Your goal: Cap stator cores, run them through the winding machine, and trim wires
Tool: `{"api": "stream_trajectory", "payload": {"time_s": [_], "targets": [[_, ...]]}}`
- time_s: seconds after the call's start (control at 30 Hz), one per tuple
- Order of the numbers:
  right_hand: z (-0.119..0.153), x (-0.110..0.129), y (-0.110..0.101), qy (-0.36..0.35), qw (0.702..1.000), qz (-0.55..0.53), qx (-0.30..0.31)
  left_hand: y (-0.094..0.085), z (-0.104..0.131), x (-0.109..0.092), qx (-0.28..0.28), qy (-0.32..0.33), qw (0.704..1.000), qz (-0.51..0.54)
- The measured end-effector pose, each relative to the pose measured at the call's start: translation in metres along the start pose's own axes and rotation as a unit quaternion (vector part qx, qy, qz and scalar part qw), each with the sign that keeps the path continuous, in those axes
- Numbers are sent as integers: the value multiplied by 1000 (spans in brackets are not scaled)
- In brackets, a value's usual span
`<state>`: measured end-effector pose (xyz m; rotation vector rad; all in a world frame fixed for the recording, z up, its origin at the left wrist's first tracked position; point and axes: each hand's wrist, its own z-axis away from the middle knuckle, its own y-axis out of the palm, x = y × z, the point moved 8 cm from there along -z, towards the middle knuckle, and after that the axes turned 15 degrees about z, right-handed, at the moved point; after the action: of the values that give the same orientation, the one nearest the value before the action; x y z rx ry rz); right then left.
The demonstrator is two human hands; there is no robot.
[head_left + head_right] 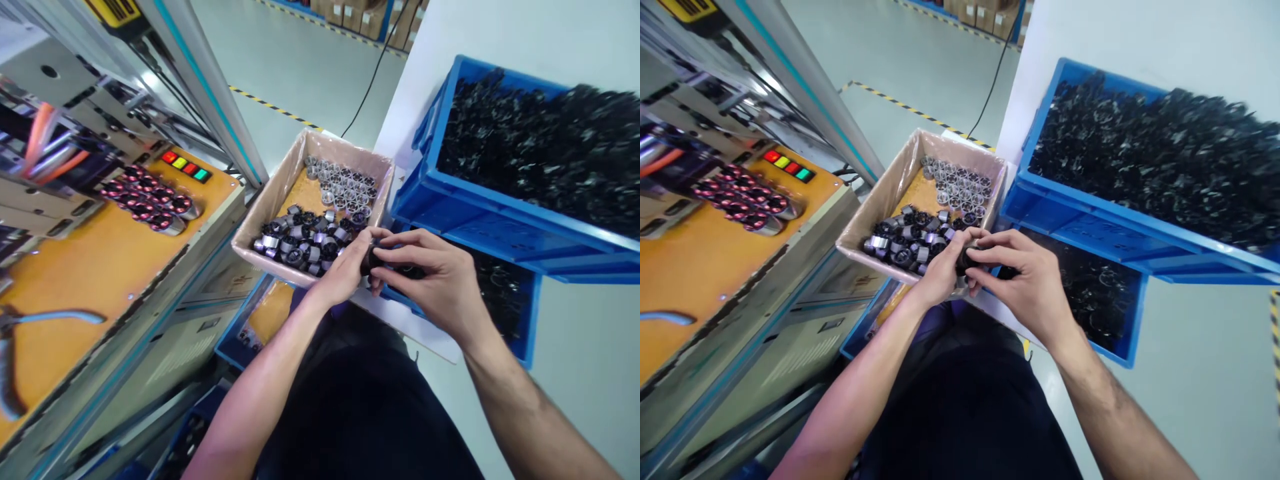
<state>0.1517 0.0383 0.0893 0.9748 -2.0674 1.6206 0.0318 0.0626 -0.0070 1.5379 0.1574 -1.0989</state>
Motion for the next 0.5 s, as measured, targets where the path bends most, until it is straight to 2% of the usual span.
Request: {"api": "stream_trajectory", "payload": {"time_s": [0.1, 0.17, 0.23, 0.3, 0.33, 0.4, 0.5], "targets": [[-6, -1, -10, 2, 998, -30, 48, 2, 2, -4, 19, 7, 1000, -17], [-18, -5, -30, 6, 998, -19, 67, 0, 1, -9, 24, 40, 998, -31], [-40, -15, -66, 9, 998, 59, 19, -4, -1, -16, 18, 97, 995, -25], [-68, -28, -104, 6, 984, 171, -47, -8, -3, -21, 3, 136, 991, -2], [-84, -37, -116, 6, 974, 221, -55, -9, -4, -22, -4, 140, 990, 5], [-114, -63, -122, 24, 952, 306, -10, -8, -5, -20, -16, 125, 992, 0], [-143, -100, -111, 70, 916, 387, 81, -8, -4, -20, -39, 122, 991, -48]]}}
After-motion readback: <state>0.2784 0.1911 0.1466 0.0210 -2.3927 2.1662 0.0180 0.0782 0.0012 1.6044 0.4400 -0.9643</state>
